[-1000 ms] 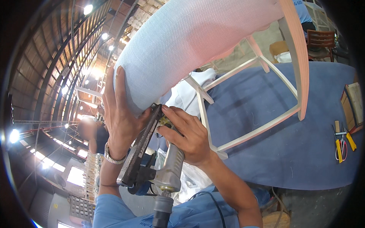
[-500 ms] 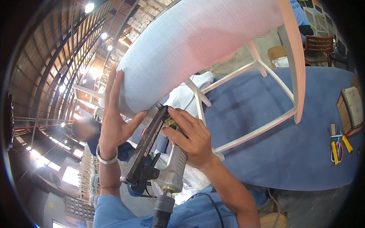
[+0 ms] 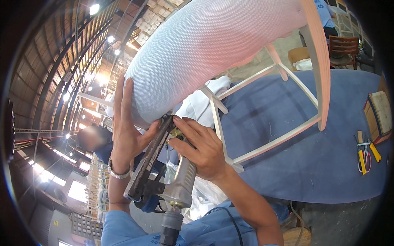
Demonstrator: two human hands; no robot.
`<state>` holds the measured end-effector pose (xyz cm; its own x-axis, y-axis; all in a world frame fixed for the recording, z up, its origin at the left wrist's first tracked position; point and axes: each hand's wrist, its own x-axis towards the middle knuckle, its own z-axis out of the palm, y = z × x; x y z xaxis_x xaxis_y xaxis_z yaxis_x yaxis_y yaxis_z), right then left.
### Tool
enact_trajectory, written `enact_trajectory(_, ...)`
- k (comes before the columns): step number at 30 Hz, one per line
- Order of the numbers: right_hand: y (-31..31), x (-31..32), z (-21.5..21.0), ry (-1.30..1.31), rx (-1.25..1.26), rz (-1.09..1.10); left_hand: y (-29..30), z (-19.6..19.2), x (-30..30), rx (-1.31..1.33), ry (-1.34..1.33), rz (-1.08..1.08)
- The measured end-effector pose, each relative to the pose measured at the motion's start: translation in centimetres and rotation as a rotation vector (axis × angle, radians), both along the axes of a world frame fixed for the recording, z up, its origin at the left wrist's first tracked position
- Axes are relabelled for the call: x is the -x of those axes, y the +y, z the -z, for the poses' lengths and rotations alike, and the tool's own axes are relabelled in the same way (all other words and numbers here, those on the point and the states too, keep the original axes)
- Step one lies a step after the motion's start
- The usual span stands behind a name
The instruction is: The person staples light blue fabric onto a white chair frame using a pneumatic staple gun, then trims excess fabric with scissors and a yellow utility knife. The chair is rotated and repositioned repeatedly to access different edges. The person works at a blue-covered table in a workshop with other chairs and workers visible.
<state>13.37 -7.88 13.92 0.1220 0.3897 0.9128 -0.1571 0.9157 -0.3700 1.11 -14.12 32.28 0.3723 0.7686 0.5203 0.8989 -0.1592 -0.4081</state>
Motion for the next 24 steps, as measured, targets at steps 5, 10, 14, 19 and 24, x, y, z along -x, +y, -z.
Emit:
enact_trajectory(5, 0.0, -0.1, -0.2, -0.016, -0.007, -0.003, 0.0, 0.1, 0.5, -0.013, 0.009, -0.006)
enact_trajectory(10, 0.0, 0.2, 0.3, -0.012, -0.009, -0.009, 0.1, 0.4, 0.3, -0.031, 0.015, -0.016)
enact_trajectory(14, 0.1, 0.3, 0.0, 0.006, -0.012, -0.008, -0.1, 0.2, 0.3, -0.010, 0.024, -0.009)
enact_trajectory(19, 0.2, 0.4, -0.1, 0.009, -0.016, -0.017, -0.4, 0.1, 0.0, 0.022, 0.023, -0.002)
enact_trajectory(24, 0.1, 0.8, -0.5, 0.050, -0.003, -0.045, -1.3, -0.6, 1.5, 0.112, -0.102, 0.087)
